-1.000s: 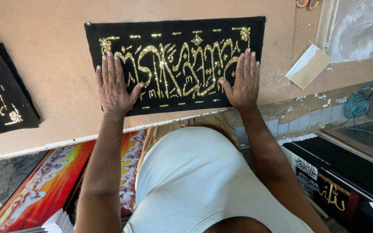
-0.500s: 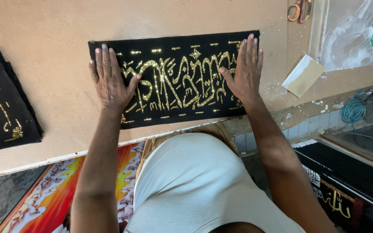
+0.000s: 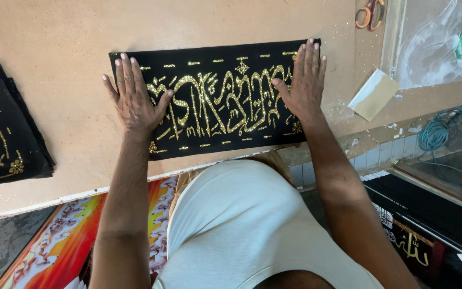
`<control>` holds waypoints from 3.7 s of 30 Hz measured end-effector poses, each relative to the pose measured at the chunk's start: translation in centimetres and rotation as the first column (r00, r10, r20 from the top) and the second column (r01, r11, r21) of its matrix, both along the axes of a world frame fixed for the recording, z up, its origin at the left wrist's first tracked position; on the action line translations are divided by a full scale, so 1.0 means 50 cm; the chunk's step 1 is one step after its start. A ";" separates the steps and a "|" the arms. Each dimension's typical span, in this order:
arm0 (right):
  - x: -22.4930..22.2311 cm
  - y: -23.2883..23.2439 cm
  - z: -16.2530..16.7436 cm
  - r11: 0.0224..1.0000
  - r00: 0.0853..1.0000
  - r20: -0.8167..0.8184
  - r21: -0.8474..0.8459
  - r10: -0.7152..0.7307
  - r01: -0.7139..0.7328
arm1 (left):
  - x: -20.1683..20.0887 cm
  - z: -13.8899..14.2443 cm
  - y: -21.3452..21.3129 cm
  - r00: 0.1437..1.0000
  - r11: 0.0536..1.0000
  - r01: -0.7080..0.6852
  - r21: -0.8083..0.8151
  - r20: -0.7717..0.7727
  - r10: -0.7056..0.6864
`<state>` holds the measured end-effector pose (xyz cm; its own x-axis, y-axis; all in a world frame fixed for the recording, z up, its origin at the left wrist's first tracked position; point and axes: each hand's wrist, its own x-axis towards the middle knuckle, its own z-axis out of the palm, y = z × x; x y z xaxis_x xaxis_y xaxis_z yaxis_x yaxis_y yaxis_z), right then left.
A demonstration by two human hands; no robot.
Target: The person spreads white paste onto a cardboard backing sheet using a small flat card, then lays a black fabric banner with gold calligraphy over the pasted area and presses it flat with both hands. They repeat this process for several banners, smoothing each one down on the workbench.
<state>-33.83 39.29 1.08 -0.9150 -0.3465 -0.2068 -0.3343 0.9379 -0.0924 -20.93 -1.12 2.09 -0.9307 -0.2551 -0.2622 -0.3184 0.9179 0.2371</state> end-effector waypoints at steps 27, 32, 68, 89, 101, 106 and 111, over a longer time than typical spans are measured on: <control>0.161 -0.191 -0.018 0.912 0.904 0.119 -0.050 0.411 -0.408 | 0.015 -0.009 0.211 0.951 0.951 0.307 0.031 -0.036 -0.306; 0.176 -0.055 -0.035 0.944 0.954 -0.107 -0.154 0.279 -0.293 | 0.100 -0.032 0.098 0.982 0.978 0.186 -0.089 0.040 -0.183; 0.410 0.172 -0.011 0.779 0.789 -0.292 -0.179 0.542 -0.601 | 0.645 -0.029 0.445 0.569 0.605 -0.656 0.450 -0.231 0.789; 0.450 -0.046 0.156 0.860 0.899 -0.207 -0.271 0.386 -0.432 | 0.442 0.077 0.327 0.511 -0.608 -0.179 0.774 0.601 0.615; 0.315 -0.410 0.169 0.781 0.990 0.020 -0.617 0.137 -0.095 | 0.399 0.133 -0.252 0.480 -0.395 0.193 0.898 0.265 0.836; 0.280 -0.585 0.064 0.984 0.935 0.352 -0.178 0.036 0.028 | 0.341 0.189 -0.539 0.386 -0.329 0.274 0.904 0.209 0.898; 0.307 -0.655 0.018 0.998 0.907 0.422 -0.048 -0.015 0.039 | 0.207 0.211 -0.776 0.324 -0.208 0.368 0.906 0.084 0.942</control>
